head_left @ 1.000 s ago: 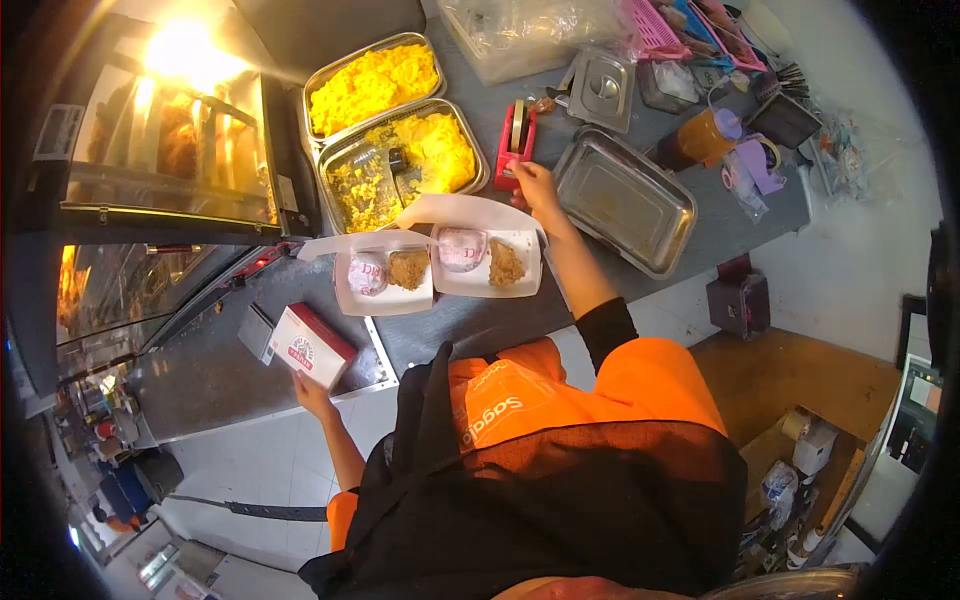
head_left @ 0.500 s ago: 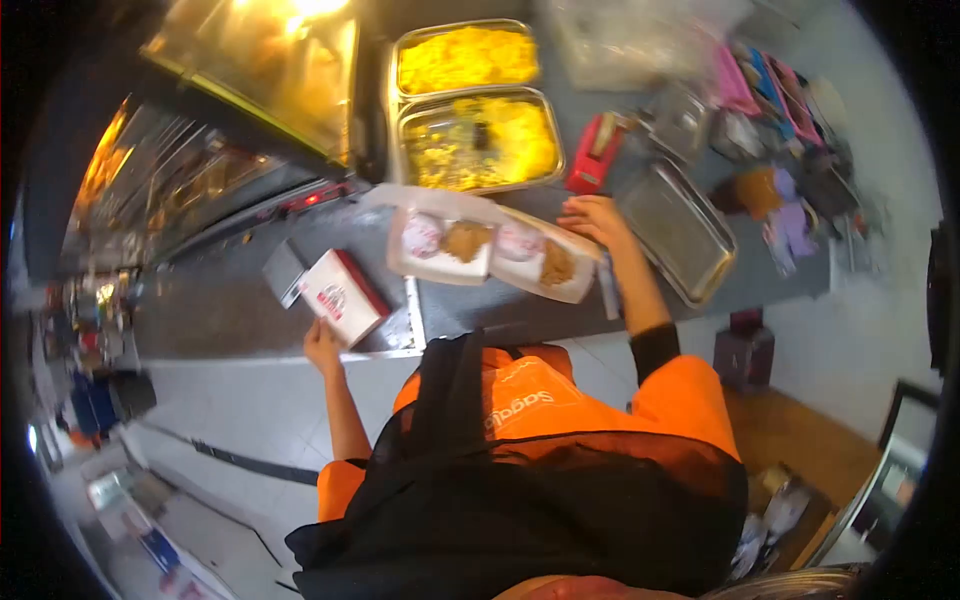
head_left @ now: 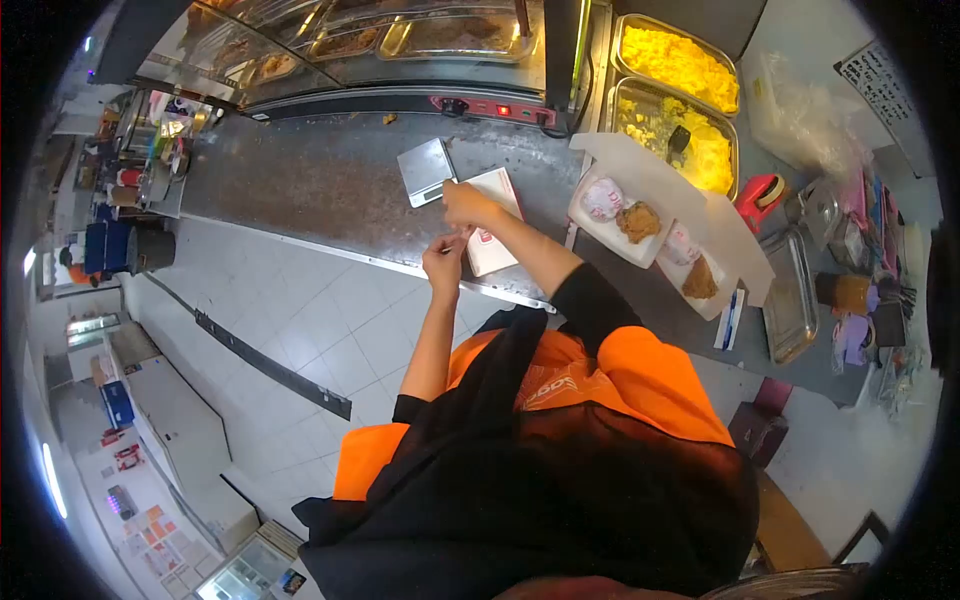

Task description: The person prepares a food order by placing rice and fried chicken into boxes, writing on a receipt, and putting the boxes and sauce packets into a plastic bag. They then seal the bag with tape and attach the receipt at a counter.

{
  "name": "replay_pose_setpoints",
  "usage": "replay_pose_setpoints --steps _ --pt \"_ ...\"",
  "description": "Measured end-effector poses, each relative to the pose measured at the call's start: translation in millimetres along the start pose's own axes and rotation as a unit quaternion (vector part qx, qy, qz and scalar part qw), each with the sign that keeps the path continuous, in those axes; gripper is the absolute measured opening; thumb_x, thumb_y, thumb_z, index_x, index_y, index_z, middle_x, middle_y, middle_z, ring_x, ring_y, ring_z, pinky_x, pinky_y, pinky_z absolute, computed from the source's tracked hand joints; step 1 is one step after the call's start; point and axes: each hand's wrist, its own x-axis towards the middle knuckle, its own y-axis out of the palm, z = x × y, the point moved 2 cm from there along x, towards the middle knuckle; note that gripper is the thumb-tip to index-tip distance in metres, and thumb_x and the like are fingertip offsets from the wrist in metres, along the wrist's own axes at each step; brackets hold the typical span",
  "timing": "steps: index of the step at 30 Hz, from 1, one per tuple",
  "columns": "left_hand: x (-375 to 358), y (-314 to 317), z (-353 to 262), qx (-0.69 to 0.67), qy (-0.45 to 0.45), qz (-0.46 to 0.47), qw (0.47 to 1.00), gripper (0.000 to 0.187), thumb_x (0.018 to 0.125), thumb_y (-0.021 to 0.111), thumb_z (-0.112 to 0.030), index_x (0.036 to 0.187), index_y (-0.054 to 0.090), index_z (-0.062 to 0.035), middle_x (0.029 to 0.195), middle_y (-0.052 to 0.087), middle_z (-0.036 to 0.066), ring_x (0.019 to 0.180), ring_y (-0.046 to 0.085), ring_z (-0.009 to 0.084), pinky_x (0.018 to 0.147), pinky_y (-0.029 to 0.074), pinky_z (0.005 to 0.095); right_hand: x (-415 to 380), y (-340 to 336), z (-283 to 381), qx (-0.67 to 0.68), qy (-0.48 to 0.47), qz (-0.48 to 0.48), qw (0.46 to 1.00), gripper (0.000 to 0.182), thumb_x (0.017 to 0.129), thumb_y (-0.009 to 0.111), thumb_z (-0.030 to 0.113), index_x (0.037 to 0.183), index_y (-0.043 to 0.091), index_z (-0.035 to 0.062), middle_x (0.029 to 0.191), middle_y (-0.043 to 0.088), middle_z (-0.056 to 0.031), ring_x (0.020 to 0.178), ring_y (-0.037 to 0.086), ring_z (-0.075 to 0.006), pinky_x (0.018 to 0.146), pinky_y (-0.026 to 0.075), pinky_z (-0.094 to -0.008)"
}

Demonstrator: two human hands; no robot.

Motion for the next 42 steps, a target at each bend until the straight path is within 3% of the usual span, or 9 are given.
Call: replay_pose_setpoints --steps 9,13,15,18,21,25,33,40,42 --pt "2 12 16 -0.021 0.017 0.127 0.991 0.045 0.090 0.051 -0.022 0.127 0.045 0.0018 0.077 0.057 0.004 0.070 0.050 0.0104 0.065 0.043 0.0258 -73 -12 -69 -0.171 0.028 -0.291 0.941 0.029 0.069 0.069 0.019 0.087 0.053 0.0027 0.081 0.062 -0.0162 0.079 0.062 -0.0359 0.068 0.050 -0.0433" --pt "20 1 25 0.027 -0.124 0.235 0.964 0.038 0.091 0.047 -0.025 0.118 0.052 0.0009 0.093 0.056 0.010 0.080 0.051 0.0174 0.076 0.042 0.0296 -230 -53 -113 0.044 0.082 -0.010 0.996 0.020 0.075 0.065 0.020 0.083 0.055 0.0046 0.072 0.060 -0.0076 0.066 0.061 -0.0188 0.050 0.049 -0.0316" --pt "26 1 24 0.444 0.128 0.072 0.884 0.035 0.090 0.048 -0.025 0.113 0.054 0.0010 0.100 0.054 0.014 0.082 0.052 0.0202 0.075 0.043 0.0297 -321 -58 -159 0.131 0.089 -0.150 0.976 0.013 0.078 0.062 0.014 0.087 0.058 0.0050 0.067 0.058 -0.0055 0.061 0.059 -0.0135 0.047 0.046 -0.0287" --pt "-52 57 -79 0.269 0.358 -0.001 0.894 0.034 0.089 0.051 -0.025 0.113 0.054 -0.0002 0.102 0.052 0.014 0.080 0.053 0.0218 0.073 0.044 0.0304 -418 -62 -237 -0.012 0.135 -0.469 0.873 0.018 0.075 0.067 0.016 0.091 0.063 0.0085 0.079 0.061 -0.0081 0.071 0.059 -0.0224 0.062 0.047 -0.0346" --pt "-122 147 -67 0.103 0.207 0.307 0.923 0.034 0.089 0.056 -0.030 0.108 0.056 -0.0016 0.084 0.059 0.006 0.070 0.053 0.0121 0.065 0.043 0.0260 -467 -67 -279 -0.283 0.252 -0.564 0.734 0.026 0.075 0.067 0.020 0.100 0.065 0.0144 0.100 0.057 -0.0072 0.094 0.053 -0.0276 0.078 0.043 -0.0383" --pt "-256 244 -50 0.049 -0.089 0.705 0.702 0.040 0.090 0.053 -0.036 0.107 0.056 0.0000 0.094 0.060 0.006 0.075 0.056 0.0127 0.069 0.046 0.0248 -470 -70 -332 -0.306 0.136 -0.634 0.697 0.022 0.078 0.063 0.019 0.099 0.065 0.0143 0.109 0.053 -0.0067 0.099 0.049 -0.0297 0.082 0.039 -0.0426" --pt "-337 370 -3 -0.049 -0.259 0.584 0.767 0.048 0.089 0.052 -0.040 0.111 0.050 0.0021 0.094 0.060 0.007 0.083 0.059 0.0152 0.075 0.048 0.0262 -489 -52 -312 -0.170 0.073 -0.693 0.697 0.021 0.076 0.062 0.010 0.097 0.062 0.0075 0.105 0.054 -0.0096 0.098 0.049 -0.0291 0.084 0.037 -0.0411" --pt "-349 397 3 0.141 -0.020 0.504 0.852 0.037 0.087 0.056 -0.023 0.115 0.048 -0.0007 0.097 0.058 0.012 0.081 0.058 0.0188 0.070 0.046 0.0299 -501 -74 -359 -0.100 0.077 -0.631 0.766 0.028 0.082 0.058 0.017 0.108 0.055 0.0080 0.106 0.052 -0.0092 0.092 0.052 -0.0279 0.082 0.041 -0.0365" --pt "-355 397 -13 0.185 0.302 0.417 0.837 0.043 0.082 0.061 -0.024 0.117 0.048 -0.0012 0.112 0.051 0.018 0.093 0.054 0.0269 0.076 0.043 0.0362 -501 -81 -363 -0.067 0.093 -0.634 0.765 0.025 0.082 0.059 0.018 0.105 0.056 0.0082 0.103 0.053 -0.0081 0.090 0.052 -0.0266 0.080 0.042 -0.0357"
